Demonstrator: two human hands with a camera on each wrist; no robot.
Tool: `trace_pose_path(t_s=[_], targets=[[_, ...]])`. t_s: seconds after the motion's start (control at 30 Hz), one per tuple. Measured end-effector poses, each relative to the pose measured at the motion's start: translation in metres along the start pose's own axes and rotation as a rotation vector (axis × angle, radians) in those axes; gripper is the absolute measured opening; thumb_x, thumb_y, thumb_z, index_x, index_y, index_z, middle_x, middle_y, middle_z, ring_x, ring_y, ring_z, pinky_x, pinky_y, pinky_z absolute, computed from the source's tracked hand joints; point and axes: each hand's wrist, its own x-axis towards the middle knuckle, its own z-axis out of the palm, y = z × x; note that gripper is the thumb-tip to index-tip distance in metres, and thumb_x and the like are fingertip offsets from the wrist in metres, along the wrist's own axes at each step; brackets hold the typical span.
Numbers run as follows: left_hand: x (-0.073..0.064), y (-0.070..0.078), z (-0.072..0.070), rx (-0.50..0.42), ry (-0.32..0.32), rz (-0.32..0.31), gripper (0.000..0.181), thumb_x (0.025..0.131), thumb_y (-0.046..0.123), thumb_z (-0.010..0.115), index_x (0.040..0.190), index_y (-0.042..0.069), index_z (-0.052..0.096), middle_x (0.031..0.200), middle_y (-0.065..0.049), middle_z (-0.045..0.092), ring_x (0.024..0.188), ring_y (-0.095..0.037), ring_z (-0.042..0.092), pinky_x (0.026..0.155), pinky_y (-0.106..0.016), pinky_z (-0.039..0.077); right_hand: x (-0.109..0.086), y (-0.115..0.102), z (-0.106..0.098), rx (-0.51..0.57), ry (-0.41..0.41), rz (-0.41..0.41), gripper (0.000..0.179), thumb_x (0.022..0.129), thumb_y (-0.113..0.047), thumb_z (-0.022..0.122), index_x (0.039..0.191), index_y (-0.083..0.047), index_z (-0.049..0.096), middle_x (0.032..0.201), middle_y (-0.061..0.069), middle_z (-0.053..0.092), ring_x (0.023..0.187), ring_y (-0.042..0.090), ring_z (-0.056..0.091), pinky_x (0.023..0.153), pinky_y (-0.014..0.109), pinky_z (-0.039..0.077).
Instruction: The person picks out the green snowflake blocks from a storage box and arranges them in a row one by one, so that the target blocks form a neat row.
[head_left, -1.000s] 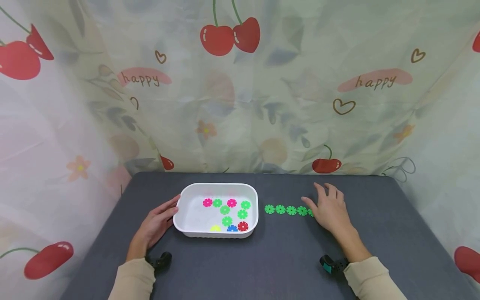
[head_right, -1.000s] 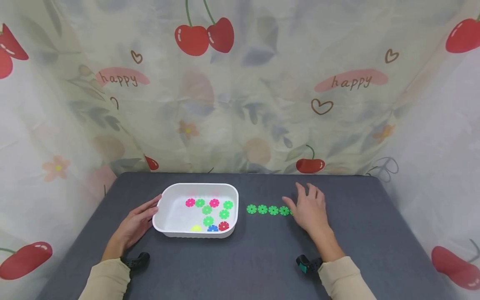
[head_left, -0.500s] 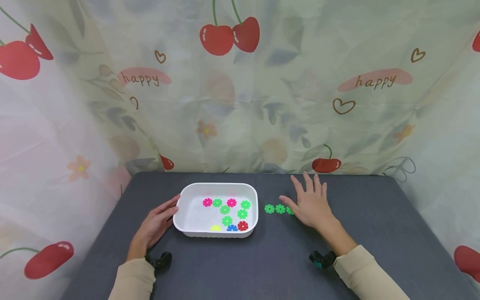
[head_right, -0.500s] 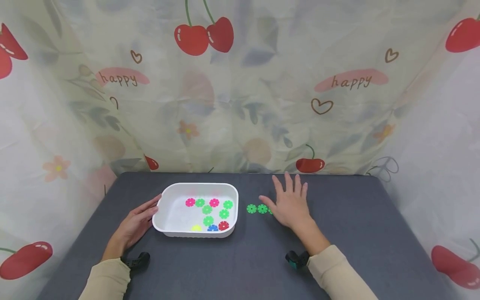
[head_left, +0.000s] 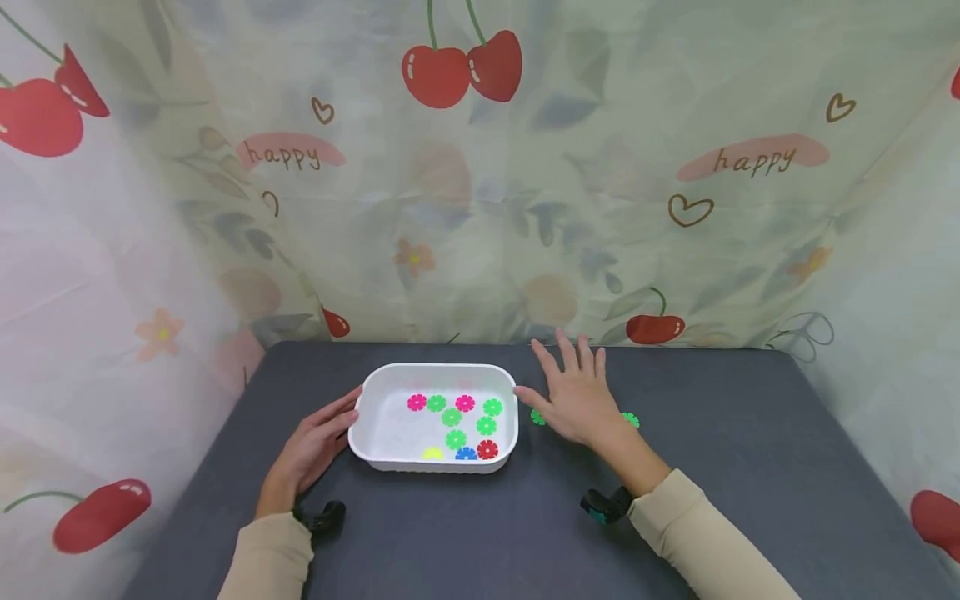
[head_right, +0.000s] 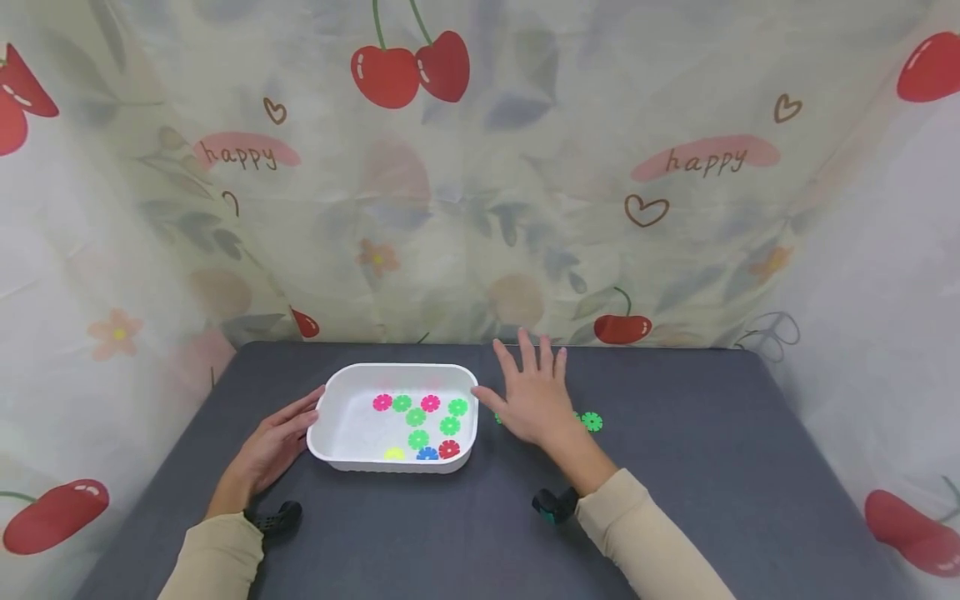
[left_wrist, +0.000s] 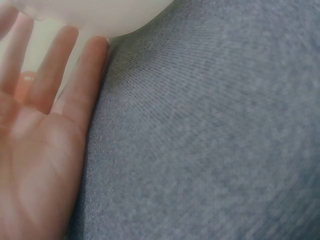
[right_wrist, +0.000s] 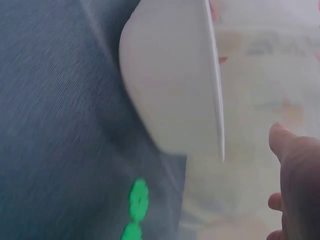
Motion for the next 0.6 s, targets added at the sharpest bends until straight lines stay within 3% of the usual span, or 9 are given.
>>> trace_pose_path(t_s=[0.37, 0.6], targets=[[-0.002, 0.001, 0.001, -0.009, 0.001, 0.003, 0.070, 0.100, 0.032, 0.066, 0.161, 0.019, 0.034, 0.169, 0.002, 0.029, 0.124, 0.011, 0.053, 0.098, -0.015, 0.050, 0.012, -0.052, 0.000, 0.039, -0.069, -0.121, 0.087, 0.096, -0.074, 0.044, 0.165, -0.027, 0.020, 0.173, 0.013, 0.008, 0.159, 0.044, 0.002, 0.124, 0.070, 0.005], [-0.001, 0.001, 0.002, -0.006, 0.006, 0.004, 0.069, 0.101, 0.032, 0.065, 0.160, 0.019, 0.034, 0.169, 0.002, 0.031, 0.124, 0.011, 0.052, 0.098, -0.015, 0.050, 0.020, -0.081, 0.003, 0.082, -0.053, -0.178, 0.087, 0.095, -0.073, 0.047, 0.164, -0.027, 0.022, 0.173, 0.011, 0.011, 0.159, 0.040, 0.007, 0.126, 0.066, 0.012]])
